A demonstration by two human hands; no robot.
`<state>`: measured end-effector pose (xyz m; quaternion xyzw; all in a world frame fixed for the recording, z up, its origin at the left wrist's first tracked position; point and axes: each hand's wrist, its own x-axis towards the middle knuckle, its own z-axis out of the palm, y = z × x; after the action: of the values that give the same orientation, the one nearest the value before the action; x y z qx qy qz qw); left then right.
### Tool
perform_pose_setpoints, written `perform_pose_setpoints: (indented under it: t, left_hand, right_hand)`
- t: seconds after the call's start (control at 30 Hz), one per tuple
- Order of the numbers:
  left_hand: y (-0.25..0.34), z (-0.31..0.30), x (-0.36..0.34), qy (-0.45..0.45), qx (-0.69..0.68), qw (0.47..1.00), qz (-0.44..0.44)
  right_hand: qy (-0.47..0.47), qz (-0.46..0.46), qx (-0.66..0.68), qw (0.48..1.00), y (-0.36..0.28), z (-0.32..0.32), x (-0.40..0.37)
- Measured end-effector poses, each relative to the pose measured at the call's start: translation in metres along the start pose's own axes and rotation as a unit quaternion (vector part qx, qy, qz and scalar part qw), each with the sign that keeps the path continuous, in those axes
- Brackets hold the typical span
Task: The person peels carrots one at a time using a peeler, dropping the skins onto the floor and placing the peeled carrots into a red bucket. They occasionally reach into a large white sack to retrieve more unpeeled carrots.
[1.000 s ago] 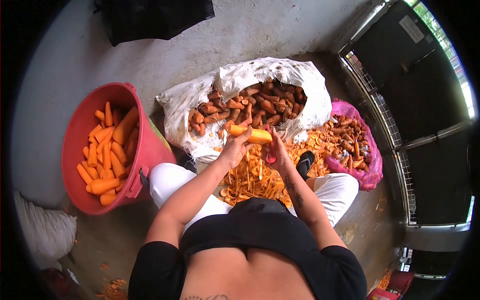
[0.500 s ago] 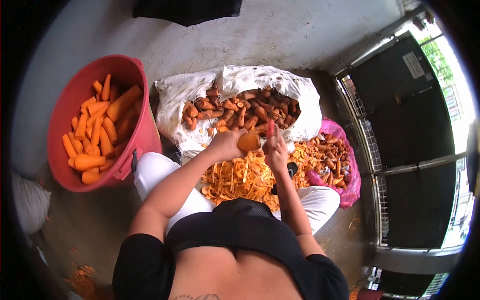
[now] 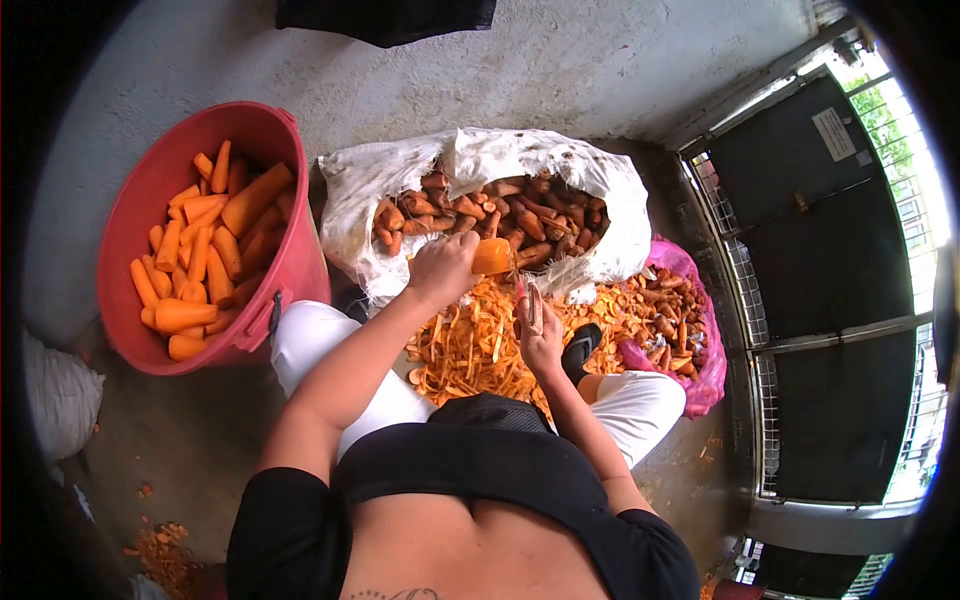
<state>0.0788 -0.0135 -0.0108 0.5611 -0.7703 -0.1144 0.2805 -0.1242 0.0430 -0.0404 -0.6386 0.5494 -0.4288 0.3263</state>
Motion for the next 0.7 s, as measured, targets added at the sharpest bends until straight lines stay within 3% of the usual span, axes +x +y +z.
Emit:
perform_pose_setpoints:
  t: [0.17,0.2,0.4,0.5,0.7]
  left_hand:
    - [0.001,0.001,0.000,0.020,0.031,0.999,0.025]
    - [0.001,0.003,0.001,0.022,0.041,0.999,0.026]
    - [-0.002,0.007,0.001,0.057,0.052,0.996,0.044]
    - [-0.002,0.007,0.002,0.057,0.053,0.996,0.045]
    - [-0.003,0.009,0.003,0.064,0.056,0.995,0.053]
  right_hand:
    - [-0.034,0.033,-0.035,0.998,-0.020,0.000,-0.001]
    - [-0.037,0.041,-0.098,0.994,-0.026,-0.001,0.000]
    - [-0.022,0.051,-0.075,0.996,-0.034,0.002,-0.002]
    - [0.007,-0.022,-0.064,0.998,-0.025,0.006,0.000]
    - [-0.054,0.062,-0.057,0.995,-0.018,0.001,0.001]
